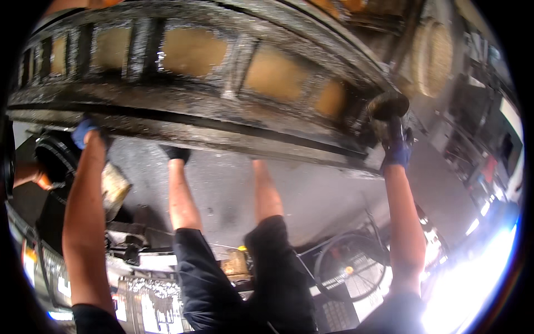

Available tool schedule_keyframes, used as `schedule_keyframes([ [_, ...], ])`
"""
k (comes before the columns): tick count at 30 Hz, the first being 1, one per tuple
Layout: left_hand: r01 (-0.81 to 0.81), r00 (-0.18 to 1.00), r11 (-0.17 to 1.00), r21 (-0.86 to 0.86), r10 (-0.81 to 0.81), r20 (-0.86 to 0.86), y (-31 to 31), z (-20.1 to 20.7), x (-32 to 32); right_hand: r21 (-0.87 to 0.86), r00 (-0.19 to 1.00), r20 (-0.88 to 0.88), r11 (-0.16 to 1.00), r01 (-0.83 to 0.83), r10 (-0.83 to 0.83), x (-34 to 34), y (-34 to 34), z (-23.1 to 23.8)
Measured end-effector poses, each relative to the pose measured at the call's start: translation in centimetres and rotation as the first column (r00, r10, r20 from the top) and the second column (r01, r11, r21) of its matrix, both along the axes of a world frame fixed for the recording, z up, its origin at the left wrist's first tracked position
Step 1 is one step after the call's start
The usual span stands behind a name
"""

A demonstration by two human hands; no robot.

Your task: The person uses a brush and a cup to scrub the interior and edges of large metal tanks or channels, dipping the brush into a container of liquid and applying it to the tank surfaces.

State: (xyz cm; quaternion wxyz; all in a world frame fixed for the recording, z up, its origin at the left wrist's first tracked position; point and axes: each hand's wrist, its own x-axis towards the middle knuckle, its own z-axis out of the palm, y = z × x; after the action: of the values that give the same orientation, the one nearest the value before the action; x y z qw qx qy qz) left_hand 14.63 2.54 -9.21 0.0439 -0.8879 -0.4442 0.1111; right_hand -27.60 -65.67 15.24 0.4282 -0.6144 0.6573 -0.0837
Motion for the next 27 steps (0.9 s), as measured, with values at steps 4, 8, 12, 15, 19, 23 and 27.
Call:
schedule_keyframes([
  [4,-0.201,0.926,0.968,-0.153,0.239,0.292,-6.4,2.3,-0.8,0.199,0.994,-0.084,0.979,-0.051,0.069,4.6,9.2,-2.8],
  [8,-0.225,0.885,0.939,-0.260,0.309,0.348,-9.2,4.9,-1.3,0.245,0.922,0.166,0.891,-0.382,0.350,9.3,16.0,-6.1],
  [12,-0.236,0.850,0.897,-0.375,0.377,0.366,-9.7,5.8,-1.6,0.105,0.805,0.395,0.849,-0.519,0.443,18.9,23.6,-8.2],
  [15,-0.227,0.836,0.869,-0.439,0.406,0.370,-9.0,5.9,-1.4,0.072,0.742,0.070,0.738,-0.671,0.667,24.9,27.6,-12.7],
  [19,-0.200,0.814,0.797,-0.569,0.459,0.357,-9.1,5.4,-1.3,0.341,0.776,-0.328,0.833,-0.435,0.539,31.8,30.3,-16.2],
  [23,-0.170,0.778,0.697,-0.696,0.529,0.340,-8.3,5.5,-1.6,0.226,0.680,-0.555,0.873,-0.431,0.479,32.7,31.0,-19.2],
  [27,-0.156,0.769,0.631,-0.760,0.560,0.308,-7.9,5.5,-1.6,0.190,0.640,-0.655,0.907,-0.375,0.402,34.2,32.6,-21.7],
])
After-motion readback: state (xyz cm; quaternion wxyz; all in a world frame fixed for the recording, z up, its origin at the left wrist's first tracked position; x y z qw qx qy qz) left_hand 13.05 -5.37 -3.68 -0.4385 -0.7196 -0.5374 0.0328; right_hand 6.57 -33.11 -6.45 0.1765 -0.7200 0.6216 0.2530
